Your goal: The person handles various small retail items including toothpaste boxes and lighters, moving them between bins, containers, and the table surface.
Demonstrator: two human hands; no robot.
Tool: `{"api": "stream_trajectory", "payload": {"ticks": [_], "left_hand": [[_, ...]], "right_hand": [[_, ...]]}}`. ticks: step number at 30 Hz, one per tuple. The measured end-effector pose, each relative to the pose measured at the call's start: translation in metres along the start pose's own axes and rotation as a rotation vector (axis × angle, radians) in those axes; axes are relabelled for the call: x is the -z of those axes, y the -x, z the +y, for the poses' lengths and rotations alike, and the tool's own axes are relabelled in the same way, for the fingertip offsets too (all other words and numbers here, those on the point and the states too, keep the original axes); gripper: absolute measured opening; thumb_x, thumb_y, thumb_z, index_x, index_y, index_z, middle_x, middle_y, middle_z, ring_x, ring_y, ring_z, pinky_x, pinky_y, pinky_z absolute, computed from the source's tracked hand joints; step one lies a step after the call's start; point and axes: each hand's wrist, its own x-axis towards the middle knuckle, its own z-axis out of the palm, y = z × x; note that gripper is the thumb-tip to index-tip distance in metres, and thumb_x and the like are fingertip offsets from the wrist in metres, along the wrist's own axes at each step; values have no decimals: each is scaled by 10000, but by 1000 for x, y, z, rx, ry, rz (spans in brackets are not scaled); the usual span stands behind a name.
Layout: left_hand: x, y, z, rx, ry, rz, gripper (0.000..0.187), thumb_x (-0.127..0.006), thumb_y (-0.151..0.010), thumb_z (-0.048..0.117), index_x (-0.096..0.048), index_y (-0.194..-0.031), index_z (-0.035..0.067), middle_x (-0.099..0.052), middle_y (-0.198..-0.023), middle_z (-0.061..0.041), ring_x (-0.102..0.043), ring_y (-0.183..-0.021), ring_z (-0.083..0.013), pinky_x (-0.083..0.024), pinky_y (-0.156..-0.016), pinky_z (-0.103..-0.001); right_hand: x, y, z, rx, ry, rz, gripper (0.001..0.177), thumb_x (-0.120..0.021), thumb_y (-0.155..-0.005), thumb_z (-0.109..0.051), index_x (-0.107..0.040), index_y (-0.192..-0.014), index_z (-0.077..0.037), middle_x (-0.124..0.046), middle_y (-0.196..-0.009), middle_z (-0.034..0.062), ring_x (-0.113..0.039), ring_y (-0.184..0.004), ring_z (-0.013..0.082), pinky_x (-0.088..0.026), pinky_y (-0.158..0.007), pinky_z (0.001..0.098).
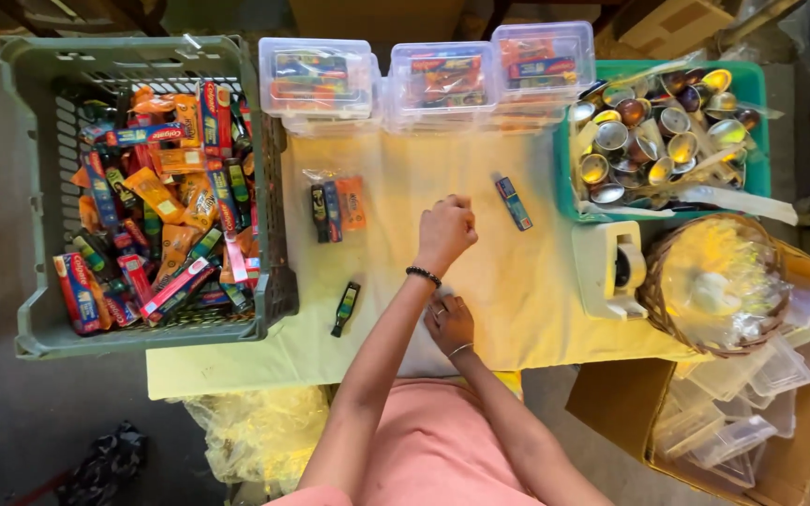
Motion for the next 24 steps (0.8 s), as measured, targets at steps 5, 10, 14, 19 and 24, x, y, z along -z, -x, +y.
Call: {"api": "stream_trajectory", "payload": {"ticks": [5,10,14,19,24], "left_hand": [[-48,21,-15,-161,-415,-83,294,-692,-737,88,-727,-1029,76,-675,-1034,-69,-674,-927,-245,-537,-720,-420],[-94,70,-64,18,-522,-180,218,-661,-840,119,-695,-1056,110,-656,-1134,-66,-650,-980,-272,-519,-746,-447],[-67,88,-57,59,-517,-152,221,-646,-879,114,-677,-1094,157,-641,-1138,-57,-648,-1051,-277,-521,-805,-442],[-47,98,-51,55,-494,-241,498,-663,-846,123,-612,-1334,207,-600,-1204,-58,-634,-1021,-269,-512,-747,-468],[-47,106,-54,50,-494,-338,750,-699,-776,162,-503,-1492,265,-555,-1323,-75,-621,-1051,-278,-513,-730,-477]], "right_hand": [[-16,10,14,-28,55,-88,95,-725,-762,-142,-707,-765,-48,-649,-1011,126,-599,-897,350,-512,-799,461],[-19,15,18,-62,4,-84,149,-744,-721,-158,-671,-681,-34,-655,-1075,140,-595,-920,348,-510,-785,451],[-22,15,20,-48,8,-83,149,-755,-685,-147,-657,-661,-38,-645,-1043,123,-590,-930,348,-509,-798,457],[-22,17,23,-93,-29,-94,153,-769,-702,-156,-678,-714,-33,-638,-1022,126,-596,-942,353,-515,-796,448],[-22,14,19,-21,-12,-82,156,-770,-737,-184,-731,-811,-52,-648,-1041,121,-596,-961,371,-512,-826,465]]}}
